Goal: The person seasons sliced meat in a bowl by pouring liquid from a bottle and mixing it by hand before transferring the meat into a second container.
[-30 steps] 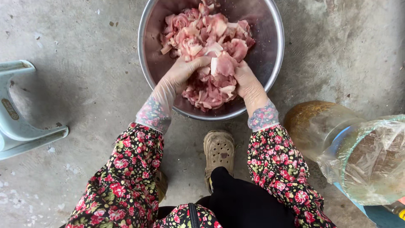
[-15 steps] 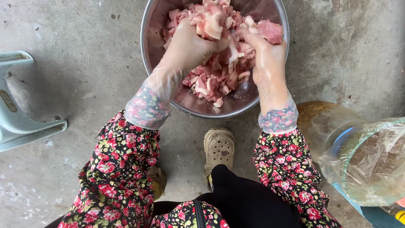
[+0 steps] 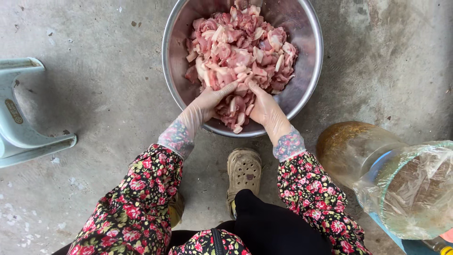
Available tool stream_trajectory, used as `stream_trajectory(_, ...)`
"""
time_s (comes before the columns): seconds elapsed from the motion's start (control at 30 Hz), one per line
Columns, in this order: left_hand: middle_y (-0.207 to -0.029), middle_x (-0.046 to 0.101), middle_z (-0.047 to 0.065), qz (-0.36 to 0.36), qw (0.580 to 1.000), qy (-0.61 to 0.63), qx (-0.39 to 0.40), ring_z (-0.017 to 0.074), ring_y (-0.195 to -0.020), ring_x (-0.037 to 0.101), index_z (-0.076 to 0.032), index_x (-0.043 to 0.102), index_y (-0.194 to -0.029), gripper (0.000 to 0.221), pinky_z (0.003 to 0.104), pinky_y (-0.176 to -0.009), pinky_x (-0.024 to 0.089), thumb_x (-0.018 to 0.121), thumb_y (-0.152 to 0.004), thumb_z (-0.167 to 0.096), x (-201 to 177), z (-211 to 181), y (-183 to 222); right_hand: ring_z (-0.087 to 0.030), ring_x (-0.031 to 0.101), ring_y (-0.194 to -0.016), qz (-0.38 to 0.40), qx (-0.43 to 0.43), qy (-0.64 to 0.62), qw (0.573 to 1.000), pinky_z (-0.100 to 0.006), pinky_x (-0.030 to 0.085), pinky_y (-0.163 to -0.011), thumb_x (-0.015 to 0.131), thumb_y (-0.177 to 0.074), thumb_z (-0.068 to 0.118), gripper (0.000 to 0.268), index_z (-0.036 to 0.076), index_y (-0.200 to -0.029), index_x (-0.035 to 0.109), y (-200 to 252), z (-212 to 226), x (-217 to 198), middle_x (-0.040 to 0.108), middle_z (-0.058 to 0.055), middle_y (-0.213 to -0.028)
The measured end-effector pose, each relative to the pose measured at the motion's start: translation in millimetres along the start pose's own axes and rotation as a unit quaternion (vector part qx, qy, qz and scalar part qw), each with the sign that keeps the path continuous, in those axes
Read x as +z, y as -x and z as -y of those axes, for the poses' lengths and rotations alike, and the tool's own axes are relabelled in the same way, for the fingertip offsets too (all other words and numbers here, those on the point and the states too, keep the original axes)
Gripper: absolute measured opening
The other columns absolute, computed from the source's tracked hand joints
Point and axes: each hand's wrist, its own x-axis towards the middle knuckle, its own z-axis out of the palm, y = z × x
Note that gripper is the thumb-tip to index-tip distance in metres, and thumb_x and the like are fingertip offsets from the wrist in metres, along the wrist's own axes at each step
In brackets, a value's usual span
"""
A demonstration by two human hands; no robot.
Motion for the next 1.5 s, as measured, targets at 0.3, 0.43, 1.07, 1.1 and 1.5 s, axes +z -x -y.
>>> stream_trajectory(0.3, -0.113, 0.072, 0.008, -0.118, 0.977, -0.174, -0.029, 0.0206, -0.084, 0.076, -0.005, 0.06, -0.129, 0.05, 0.043, -0.07, 0.067, 0.073, -0.088, -0.031, 74, -108, 38, -0.013, 0.06, -0.086, -0.009, -0.188, 0.088, 0.978, -0.028, 0.043, -0.068, 0.074, -0.104, 0.018, 0.048, 0.001, -0.146, 0.058, 22, 36, 57, 0.065, -0.004, -0.119)
stream_trajectory(0.43, -0.111, 0.071, 0.015, -0.058, 0.941, -0.334, -0.002, 0.0234, -0.087, 0.073, -0.004, 0.055, -0.131, 0.053, 0.038, -0.071, 0.062, 0.075, -0.092, -0.033, 85, -146, 24, -0.027, 0.066, -0.112, -0.128, -0.311, 0.194, 0.922, -0.035, 0.053, -0.099, 0.071, -0.096, 0.015, 0.075, 0.003, -0.161, 0.035, -2, 25, 74, 0.066, -0.03, -0.131)
stream_trajectory(1.07, -0.098, 0.072, 0.031, -0.129, 0.552, -0.823, 0.044, 0.0433, -0.103, 0.071, 0.007, 0.076, -0.103, 0.074, 0.05, -0.086, 0.054, 0.068, -0.104, -0.067, -53, -148, -108, -0.029, 0.05, -0.134, -0.345, -0.39, 0.401, 0.754, -0.041, 0.041, -0.113, 0.081, -0.095, 0.036, 0.084, 0.01, -0.16, 0.034, -3, -20, 17, 0.05, -0.015, -0.146)
stream_trajectory(1.1, -0.104, 0.074, 0.023, -0.14, 0.655, -0.743, 0.001, 0.0333, -0.106, 0.071, 0.006, 0.073, -0.111, 0.073, 0.045, -0.087, 0.055, 0.067, -0.1, -0.066, -54, -143, -111, -0.031, 0.04, -0.143, -0.289, -0.403, 0.355, 0.793, -0.043, 0.034, -0.118, 0.085, -0.093, 0.032, 0.094, 0.006, -0.161, 0.026, -10, -19, 5, 0.04, -0.02, -0.155)
stream_trajectory(1.5, -0.098, 0.065, 0.002, -0.019, 0.992, -0.104, -0.063, 0.0146, -0.076, 0.061, -0.003, 0.065, -0.121, 0.04, 0.03, -0.061, 0.05, 0.08, -0.105, -0.036, -32, -57, -46, -0.021, 0.064, -0.12, -0.058, -0.231, 0.021, 0.971, -0.034, 0.05, -0.107, 0.075, -0.091, 0.007, 0.07, -0.003, -0.153, 0.043, -88, -2, -40, 0.063, -0.014, -0.136)
